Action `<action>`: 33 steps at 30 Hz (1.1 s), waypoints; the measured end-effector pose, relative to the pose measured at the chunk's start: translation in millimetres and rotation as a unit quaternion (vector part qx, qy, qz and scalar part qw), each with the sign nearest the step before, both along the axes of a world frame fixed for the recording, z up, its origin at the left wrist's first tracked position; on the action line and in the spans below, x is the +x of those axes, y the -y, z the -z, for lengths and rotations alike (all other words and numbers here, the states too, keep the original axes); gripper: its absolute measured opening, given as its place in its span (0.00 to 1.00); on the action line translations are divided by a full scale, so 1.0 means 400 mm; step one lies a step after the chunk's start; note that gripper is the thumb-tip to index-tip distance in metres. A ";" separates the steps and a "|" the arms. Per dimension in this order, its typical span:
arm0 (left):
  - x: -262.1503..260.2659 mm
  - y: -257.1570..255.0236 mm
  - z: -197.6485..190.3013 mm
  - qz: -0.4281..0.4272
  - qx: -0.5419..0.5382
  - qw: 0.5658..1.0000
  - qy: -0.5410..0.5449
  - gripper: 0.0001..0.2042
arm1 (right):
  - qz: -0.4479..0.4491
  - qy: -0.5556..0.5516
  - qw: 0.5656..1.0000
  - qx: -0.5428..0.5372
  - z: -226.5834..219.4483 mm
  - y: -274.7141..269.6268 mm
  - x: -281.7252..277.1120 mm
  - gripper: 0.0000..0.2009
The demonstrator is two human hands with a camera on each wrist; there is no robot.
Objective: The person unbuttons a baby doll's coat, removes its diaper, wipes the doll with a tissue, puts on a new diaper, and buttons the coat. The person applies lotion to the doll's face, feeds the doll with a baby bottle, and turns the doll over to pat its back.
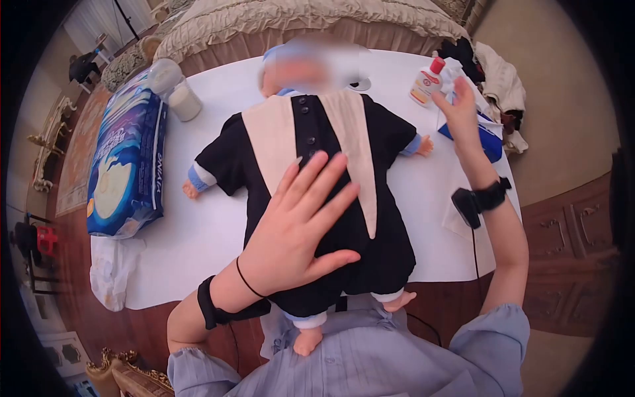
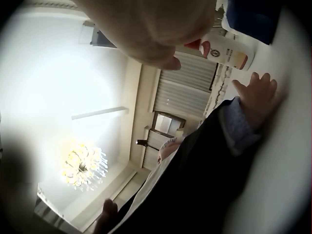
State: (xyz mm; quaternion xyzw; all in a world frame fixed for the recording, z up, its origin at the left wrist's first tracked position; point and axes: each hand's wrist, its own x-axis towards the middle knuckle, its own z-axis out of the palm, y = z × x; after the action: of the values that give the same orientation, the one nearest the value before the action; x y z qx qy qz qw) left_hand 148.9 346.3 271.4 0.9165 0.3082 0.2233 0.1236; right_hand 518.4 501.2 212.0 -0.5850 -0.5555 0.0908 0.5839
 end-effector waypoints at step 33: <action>0.017 0.051 -0.120 -0.001 -0.056 0.936 0.346 0.12 | -0.523 -0.154 0.789 -0.285 -0.186 0.496 -0.278 0.24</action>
State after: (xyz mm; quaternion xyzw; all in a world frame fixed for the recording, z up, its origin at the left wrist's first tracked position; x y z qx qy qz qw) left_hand 155.7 325.7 319.4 0.7737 0.2590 0.5092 0.2740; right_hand 407.2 302.6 286.5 -0.3233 -0.6280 0.6252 0.3320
